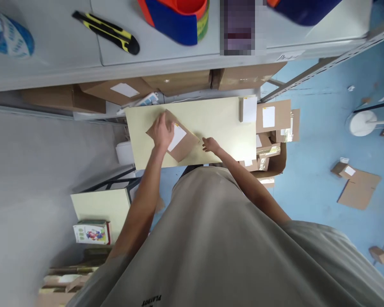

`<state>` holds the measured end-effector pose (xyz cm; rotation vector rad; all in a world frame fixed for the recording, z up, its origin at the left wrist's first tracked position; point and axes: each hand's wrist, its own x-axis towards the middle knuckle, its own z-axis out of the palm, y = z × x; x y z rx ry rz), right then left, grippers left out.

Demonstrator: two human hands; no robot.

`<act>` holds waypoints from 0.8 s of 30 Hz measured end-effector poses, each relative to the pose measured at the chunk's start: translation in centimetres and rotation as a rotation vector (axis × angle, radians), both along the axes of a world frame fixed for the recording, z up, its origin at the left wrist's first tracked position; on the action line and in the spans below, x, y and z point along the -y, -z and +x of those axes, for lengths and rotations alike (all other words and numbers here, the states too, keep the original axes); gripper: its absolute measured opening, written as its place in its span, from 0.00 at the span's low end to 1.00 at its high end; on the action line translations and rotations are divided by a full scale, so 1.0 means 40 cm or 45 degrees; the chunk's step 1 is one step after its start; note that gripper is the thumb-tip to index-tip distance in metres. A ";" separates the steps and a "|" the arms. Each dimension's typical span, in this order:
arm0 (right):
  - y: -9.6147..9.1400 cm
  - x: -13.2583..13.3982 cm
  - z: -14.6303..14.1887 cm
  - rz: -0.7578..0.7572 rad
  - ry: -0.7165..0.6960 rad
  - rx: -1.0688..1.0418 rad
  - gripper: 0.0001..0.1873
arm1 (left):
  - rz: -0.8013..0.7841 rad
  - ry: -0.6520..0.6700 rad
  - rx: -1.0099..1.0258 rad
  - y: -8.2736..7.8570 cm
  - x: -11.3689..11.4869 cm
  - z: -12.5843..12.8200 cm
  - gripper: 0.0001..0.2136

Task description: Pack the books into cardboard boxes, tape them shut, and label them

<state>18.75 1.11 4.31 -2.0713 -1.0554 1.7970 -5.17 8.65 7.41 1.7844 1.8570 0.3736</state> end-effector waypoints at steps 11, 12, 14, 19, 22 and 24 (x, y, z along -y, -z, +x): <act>-0.114 0.078 0.006 0.340 0.756 -0.499 0.25 | 0.032 -0.005 0.152 -0.052 -0.079 -0.075 0.22; -0.123 0.086 0.020 0.475 0.746 -0.386 0.27 | 0.037 -0.014 0.207 -0.052 -0.040 -0.074 0.20; -0.133 0.099 0.047 0.683 0.709 -0.100 0.31 | 0.044 -0.114 0.354 -0.040 0.041 -0.060 0.18; -0.104 0.114 0.099 0.812 0.668 0.445 0.33 | -0.186 -0.239 0.534 0.009 0.198 0.012 0.14; -0.083 0.118 0.127 0.766 0.546 0.506 0.32 | -0.232 -0.098 0.411 0.021 0.222 0.038 0.13; -0.078 0.114 0.148 0.718 0.411 0.488 0.32 | -0.260 -0.036 0.313 0.029 0.211 0.048 0.16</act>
